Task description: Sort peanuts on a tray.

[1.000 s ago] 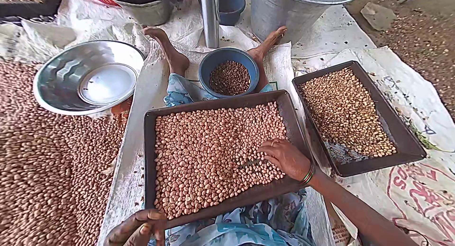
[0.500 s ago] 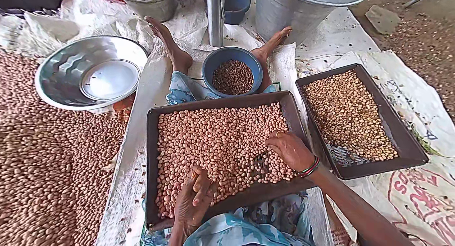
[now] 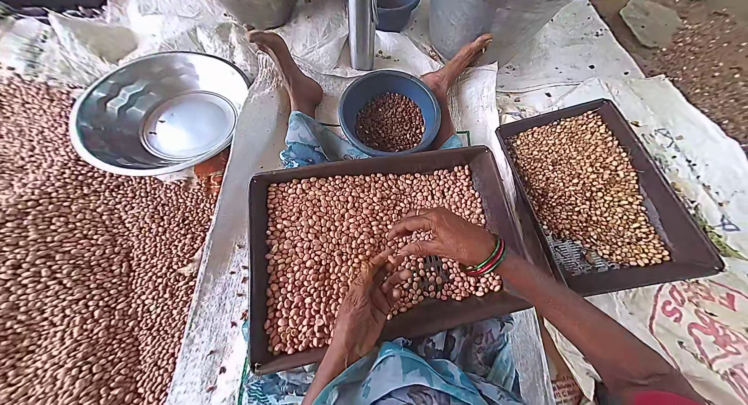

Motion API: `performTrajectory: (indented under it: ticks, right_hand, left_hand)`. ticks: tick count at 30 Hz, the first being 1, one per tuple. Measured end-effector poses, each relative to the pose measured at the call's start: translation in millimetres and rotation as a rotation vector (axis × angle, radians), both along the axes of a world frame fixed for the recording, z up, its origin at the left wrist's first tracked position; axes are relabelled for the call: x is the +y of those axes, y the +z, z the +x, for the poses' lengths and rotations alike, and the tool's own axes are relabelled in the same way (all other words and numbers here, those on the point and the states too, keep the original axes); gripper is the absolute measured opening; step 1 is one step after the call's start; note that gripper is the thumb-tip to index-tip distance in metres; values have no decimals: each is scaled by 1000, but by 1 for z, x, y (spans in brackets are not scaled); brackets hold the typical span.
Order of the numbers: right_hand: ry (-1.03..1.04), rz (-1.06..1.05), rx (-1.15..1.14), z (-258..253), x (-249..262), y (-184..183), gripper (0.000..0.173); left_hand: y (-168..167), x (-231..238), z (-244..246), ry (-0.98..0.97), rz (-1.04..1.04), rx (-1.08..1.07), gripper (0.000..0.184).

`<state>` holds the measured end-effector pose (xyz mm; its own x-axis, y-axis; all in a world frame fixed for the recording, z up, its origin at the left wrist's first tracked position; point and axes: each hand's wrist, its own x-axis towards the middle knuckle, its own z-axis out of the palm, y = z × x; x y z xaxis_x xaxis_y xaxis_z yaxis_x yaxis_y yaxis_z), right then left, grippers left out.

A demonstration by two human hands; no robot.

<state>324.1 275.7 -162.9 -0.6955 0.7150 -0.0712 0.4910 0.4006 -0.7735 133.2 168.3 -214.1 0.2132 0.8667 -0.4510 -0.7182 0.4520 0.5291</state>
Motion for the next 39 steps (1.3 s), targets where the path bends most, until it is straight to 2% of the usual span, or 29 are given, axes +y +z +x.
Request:
performTrajectory:
  ticks: [2, 4, 6, 8, 10, 13, 14, 17, 21, 24, 26, 28, 30, 32, 33, 35, 37, 39]
  right_hand:
    - [38, 81, -161, -9, 1, -23, 34]
    - [0, 163, -308, -4, 4, -45, 22]
    - [-200, 288, -422, 14, 6, -47, 14]
    - [-387, 375, -513, 29, 8, -37, 18]
    - [-394, 436, -438, 28, 0, -30, 18]
    - [-134, 243, -147, -8, -33, -33, 18]
    - [-52, 239, -95, -21, -45, -43, 20]
    - [55, 380, -172, -42, -67, -63, 16]
    - [45, 132, -403, -45, -59, -33, 24]
    - [82, 70, -306, -57, -52, -36, 43]
    - [182, 48, -219, -54, -54, -50, 34]
    - [241, -26, -377, -35, -54, -42, 27]
    - [114, -106, -651, -10, -40, -16, 28]
    - [-100, -65, -767, 15, -15, -4, 28]
    - [-200, 49, -714, 24, -4, -6, 23]
    - [-312, 283, -445, 25, 14, -18, 15]
    - [-281, 317, -262, 8, 22, -31, 15]
    - [-212, 317, -286, -11, 19, -44, 16]
  left_hand:
    - [3, 0, 4, 101, -33, -89, 57]
    - [0, -1, -7, 176, 1, -357, 56]
    - [-9, -3, -21, 220, 65, -620, 43]
    - [-14, -8, -30, 278, 97, -725, 29]
    - [-13, -9, -32, 344, 118, -722, 23]
    - [-11, -5, -32, 386, 142, -716, 21]
    - [-10, -4, -32, 393, 135, -714, 21]
    - [-8, -9, -39, 412, 161, -647, 25]
    - [-4, -21, -48, 400, 209, -507, 24]
    - [-8, -22, -47, 383, 227, -549, 25]
    - [-11, -20, -46, 374, 222, -629, 25]
    - [-10, -16, -47, 374, 242, -699, 27]
    - [-7, -11, -48, 375, 282, -688, 38]
    - [-8, -8, -48, 401, 258, -669, 40]
    - [-9, -6, -47, 404, 244, -671, 36]
    - [-11, 0, -41, 390, 230, -690, 29]
    - [-11, 2, -36, 366, 217, -694, 25]
    - [-12, 2, -35, 365, 208, -672, 23]
